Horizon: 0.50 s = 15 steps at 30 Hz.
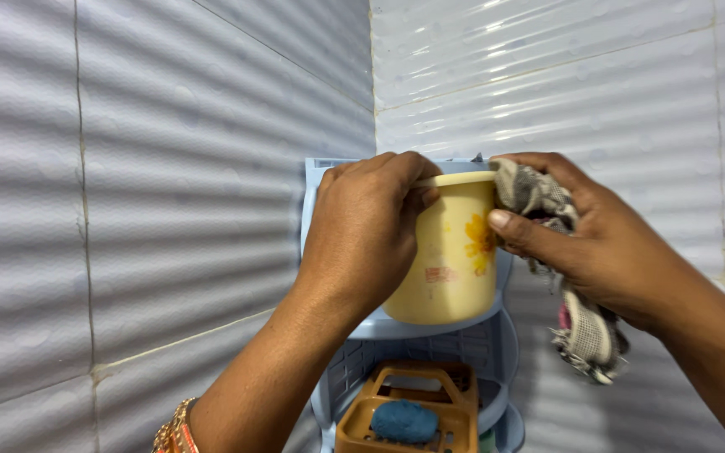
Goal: The person wipes down a bathroom wall and a plastic corner shelf with a cloth, then replaces a soap dish, a cleaning bottle, and other small items onto the shelf.
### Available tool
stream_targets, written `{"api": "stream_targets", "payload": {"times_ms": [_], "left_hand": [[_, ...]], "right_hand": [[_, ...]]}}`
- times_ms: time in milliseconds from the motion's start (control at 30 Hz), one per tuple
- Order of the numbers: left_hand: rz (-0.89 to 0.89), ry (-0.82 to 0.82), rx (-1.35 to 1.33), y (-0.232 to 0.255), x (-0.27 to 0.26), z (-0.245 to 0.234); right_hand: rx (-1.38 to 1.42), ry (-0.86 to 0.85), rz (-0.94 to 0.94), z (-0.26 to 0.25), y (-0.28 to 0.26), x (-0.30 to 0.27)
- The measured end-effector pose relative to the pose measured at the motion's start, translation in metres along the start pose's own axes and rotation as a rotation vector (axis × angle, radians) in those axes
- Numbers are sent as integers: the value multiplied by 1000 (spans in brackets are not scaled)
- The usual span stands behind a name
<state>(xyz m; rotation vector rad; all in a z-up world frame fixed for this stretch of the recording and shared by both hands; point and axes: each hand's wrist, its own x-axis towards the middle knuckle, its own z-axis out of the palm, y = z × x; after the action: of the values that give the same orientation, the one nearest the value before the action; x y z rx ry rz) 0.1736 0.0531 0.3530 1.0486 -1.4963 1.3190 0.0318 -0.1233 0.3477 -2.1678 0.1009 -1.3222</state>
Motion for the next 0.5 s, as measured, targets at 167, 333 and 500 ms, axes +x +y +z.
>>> {"api": "stream_targets", "payload": {"times_ms": [167,333,500], "left_hand": [[70,12,-74,29,-2,-2],[93,45,-170,70,-32,-1],[41,45,-164,106,-78,-7]], "right_hand": [[-94,93,-63,-25,-7,-33],[-217,236,-66,-35,-3,-85],[-76,305,-230,-26,43,-150]]}}
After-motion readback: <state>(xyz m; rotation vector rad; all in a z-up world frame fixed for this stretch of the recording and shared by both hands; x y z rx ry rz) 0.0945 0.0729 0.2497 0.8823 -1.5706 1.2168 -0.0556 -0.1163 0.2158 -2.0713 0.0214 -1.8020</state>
